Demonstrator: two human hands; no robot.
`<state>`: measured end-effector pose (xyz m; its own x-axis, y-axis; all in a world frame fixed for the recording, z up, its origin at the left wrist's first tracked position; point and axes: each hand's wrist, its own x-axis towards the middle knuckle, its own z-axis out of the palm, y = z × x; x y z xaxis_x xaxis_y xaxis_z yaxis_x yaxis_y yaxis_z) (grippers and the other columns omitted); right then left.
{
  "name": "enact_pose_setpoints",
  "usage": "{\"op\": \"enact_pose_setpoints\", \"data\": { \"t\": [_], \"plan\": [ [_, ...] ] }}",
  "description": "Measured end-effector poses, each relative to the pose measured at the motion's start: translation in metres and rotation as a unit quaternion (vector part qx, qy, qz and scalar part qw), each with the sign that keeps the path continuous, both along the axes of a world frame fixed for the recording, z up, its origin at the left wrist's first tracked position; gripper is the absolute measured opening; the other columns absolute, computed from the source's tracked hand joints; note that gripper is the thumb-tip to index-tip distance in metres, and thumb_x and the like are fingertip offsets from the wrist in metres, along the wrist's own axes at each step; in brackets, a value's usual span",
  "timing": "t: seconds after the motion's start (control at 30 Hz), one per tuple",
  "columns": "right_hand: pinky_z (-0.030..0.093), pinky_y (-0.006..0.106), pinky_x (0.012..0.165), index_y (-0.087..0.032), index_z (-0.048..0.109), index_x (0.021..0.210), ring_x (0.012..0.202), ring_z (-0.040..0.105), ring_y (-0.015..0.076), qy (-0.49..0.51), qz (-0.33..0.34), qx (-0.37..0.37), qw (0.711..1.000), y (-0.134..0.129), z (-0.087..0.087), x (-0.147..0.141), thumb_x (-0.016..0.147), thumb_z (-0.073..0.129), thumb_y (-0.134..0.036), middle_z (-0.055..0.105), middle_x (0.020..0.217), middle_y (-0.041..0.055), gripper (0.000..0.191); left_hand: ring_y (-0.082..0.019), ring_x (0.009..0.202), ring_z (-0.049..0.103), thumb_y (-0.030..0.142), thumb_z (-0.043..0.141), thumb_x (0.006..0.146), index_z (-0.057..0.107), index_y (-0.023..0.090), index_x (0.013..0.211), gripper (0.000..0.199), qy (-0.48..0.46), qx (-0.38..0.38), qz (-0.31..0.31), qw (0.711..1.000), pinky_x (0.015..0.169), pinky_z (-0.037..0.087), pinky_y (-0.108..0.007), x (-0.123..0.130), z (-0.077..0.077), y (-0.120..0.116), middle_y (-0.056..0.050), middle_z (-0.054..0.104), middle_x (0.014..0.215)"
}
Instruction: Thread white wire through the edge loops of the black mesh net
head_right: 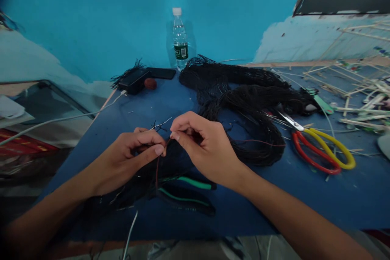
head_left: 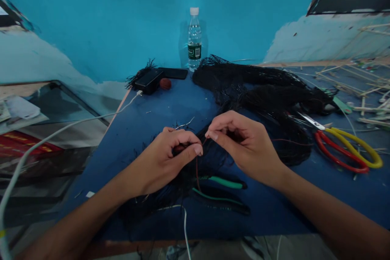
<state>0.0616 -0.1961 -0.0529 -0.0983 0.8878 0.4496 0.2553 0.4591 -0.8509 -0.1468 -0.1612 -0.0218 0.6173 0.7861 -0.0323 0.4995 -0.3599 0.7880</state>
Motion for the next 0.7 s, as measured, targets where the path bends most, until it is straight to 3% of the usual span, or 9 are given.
{"op": "enact_pose_setpoints", "data": {
  "t": [0.3,0.7],
  "plan": [
    [0.05,0.023,0.068,-0.02,0.069,0.093,0.075,0.066,0.0103,-0.025,-0.033,0.028,0.999,0.001,-0.003,-0.001,0.095,0.065,-0.013,0.072,0.086,-0.0018,0.008,-0.011,0.062,0.045,0.045,0.056,0.097,0.072,0.017,0.08,0.036,-0.034,-0.066,-0.03,0.997,0.054,0.031,-0.023,-0.002,-0.004,0.005,0.001,0.055,0.065],
    [0.047,0.026,0.064,-0.02,0.068,0.09,0.069,0.061,0.0109,-0.053,-0.101,0.059,0.992,0.013,-0.004,0.011,0.093,0.067,-0.017,0.07,0.082,-0.0017,0.005,-0.012,0.064,0.051,0.047,0.056,0.098,0.079,0.018,0.082,0.04,-0.012,-0.03,-0.041,0.999,0.052,0.034,-0.022,-0.004,-0.005,0.006,-0.002,0.064,0.067]
  ]
}}
